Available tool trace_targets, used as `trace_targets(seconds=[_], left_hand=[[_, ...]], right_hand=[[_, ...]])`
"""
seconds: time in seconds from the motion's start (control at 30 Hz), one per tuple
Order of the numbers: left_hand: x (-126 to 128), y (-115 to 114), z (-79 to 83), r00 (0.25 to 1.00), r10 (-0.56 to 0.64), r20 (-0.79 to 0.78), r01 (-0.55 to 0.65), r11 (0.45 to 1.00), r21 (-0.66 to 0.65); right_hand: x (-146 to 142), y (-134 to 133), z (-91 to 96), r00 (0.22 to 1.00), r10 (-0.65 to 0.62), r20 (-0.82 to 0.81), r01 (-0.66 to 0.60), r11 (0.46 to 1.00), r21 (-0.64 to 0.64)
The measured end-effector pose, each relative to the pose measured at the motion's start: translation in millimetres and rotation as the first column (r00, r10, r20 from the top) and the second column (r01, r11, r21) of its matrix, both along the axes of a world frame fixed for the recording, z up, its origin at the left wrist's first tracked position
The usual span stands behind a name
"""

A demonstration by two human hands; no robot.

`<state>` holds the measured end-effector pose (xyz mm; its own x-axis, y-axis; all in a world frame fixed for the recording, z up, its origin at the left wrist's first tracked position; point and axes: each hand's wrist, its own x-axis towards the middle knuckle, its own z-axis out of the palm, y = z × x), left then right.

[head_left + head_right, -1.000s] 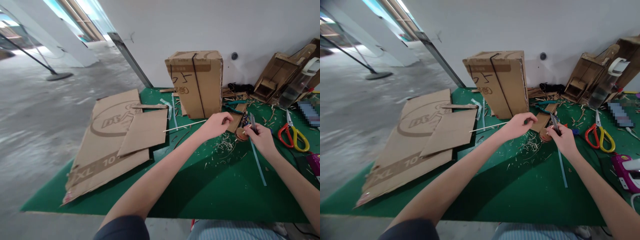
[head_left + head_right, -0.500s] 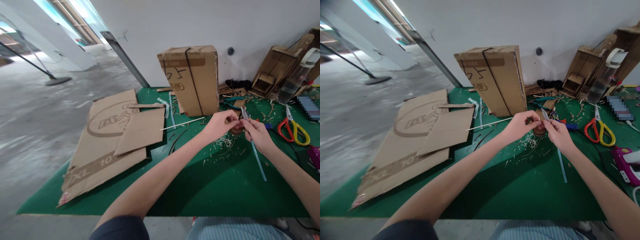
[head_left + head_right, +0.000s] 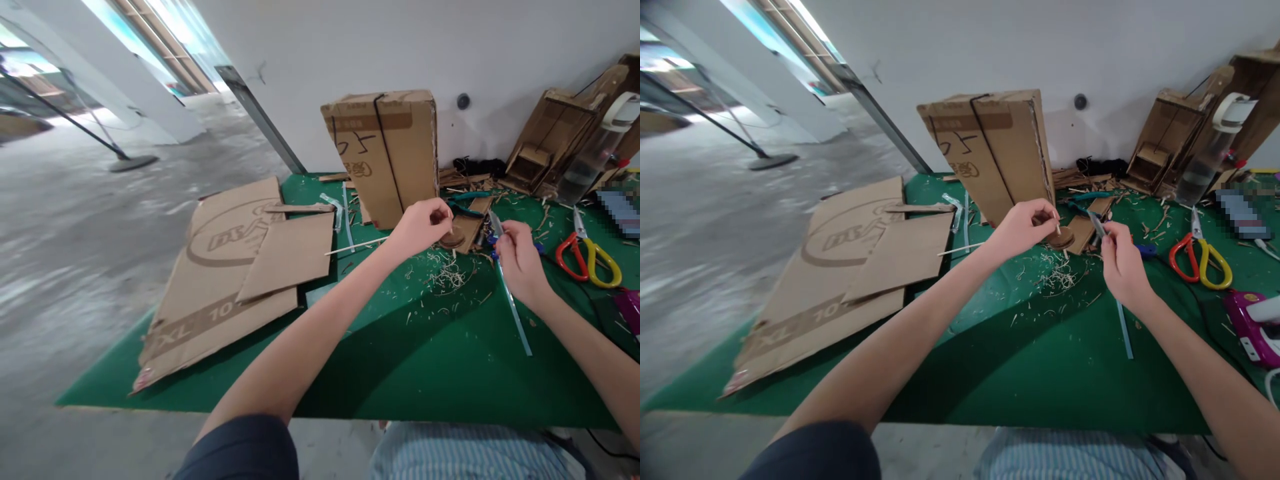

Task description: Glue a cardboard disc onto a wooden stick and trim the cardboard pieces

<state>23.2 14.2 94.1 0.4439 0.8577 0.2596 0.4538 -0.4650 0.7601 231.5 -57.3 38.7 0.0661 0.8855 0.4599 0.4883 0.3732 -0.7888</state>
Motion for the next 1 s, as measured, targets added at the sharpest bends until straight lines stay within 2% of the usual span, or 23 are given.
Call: trace_targets(seconds=[0.07, 0.17, 0.23, 0.3, 0.37, 0.4, 0.47, 0.8, 0.9, 1.0], left_hand=[[-4, 5, -0.1, 0.999, 0.034, 0.028, -0.034, 0.999, -0.01], [-6, 9, -4.5, 0.996, 0.052, 0.067, -0.051, 0.998, -0.027], [-5, 9, -7.6, 0.998, 0.026, 0.06, -0.025, 0.999, -0.02], [-3, 7, -9.3, 0.999, -0.001, 0.044, 0.002, 1.0, -0.014], [0, 5, -9.4, 0.999, -0.01, 0.033, 0.011, 1.0, -0.015], [1, 4, -9.1, 1.0, -0.009, 0.03, 0.009, 1.0, -0.011], [2, 3, -8.5, 1.0, 0.001, 0.024, -0.001, 1.0, 0.006], [-6, 17, -11.2, 0.979, 0.145, 0.141, -0.147, 0.989, 0.004], [-14, 22, -3.4, 0.963, 0.228, 0.146, -0.238, 0.97, 0.055], [-22, 24, 8.3, 0.94, 0.29, 0.18, -0.313, 0.943, 0.112]], right_hand=[[0, -4, -0.4, 0.989, -0.026, 0.146, 0.017, 0.998, 0.063], [-4, -10, 1.9, 0.916, 0.036, 0.401, -0.079, 0.993, 0.09], [-8, -12, 3.8, 0.773, 0.096, 0.627, -0.175, 0.983, 0.065], [-10, -13, 4.8, 0.585, 0.135, 0.8, -0.26, 0.965, 0.027], [-10, -13, 4.4, 0.439, 0.143, 0.887, -0.301, 0.954, -0.005], [-10, -12, 3.8, 0.397, 0.14, 0.907, -0.303, 0.953, -0.014], [-9, -11, 2.4, 0.364, 0.132, 0.922, -0.283, 0.959, -0.025], [-6, -9, 2.3, 0.365, 0.116, 0.924, -0.211, 0.977, -0.039], [-7, -7, 8.0, 0.343, 0.097, 0.934, -0.125, 0.991, -0.057], [-15, -2, 15.0, 0.276, 0.089, 0.957, -0.032, 0.996, -0.083]])
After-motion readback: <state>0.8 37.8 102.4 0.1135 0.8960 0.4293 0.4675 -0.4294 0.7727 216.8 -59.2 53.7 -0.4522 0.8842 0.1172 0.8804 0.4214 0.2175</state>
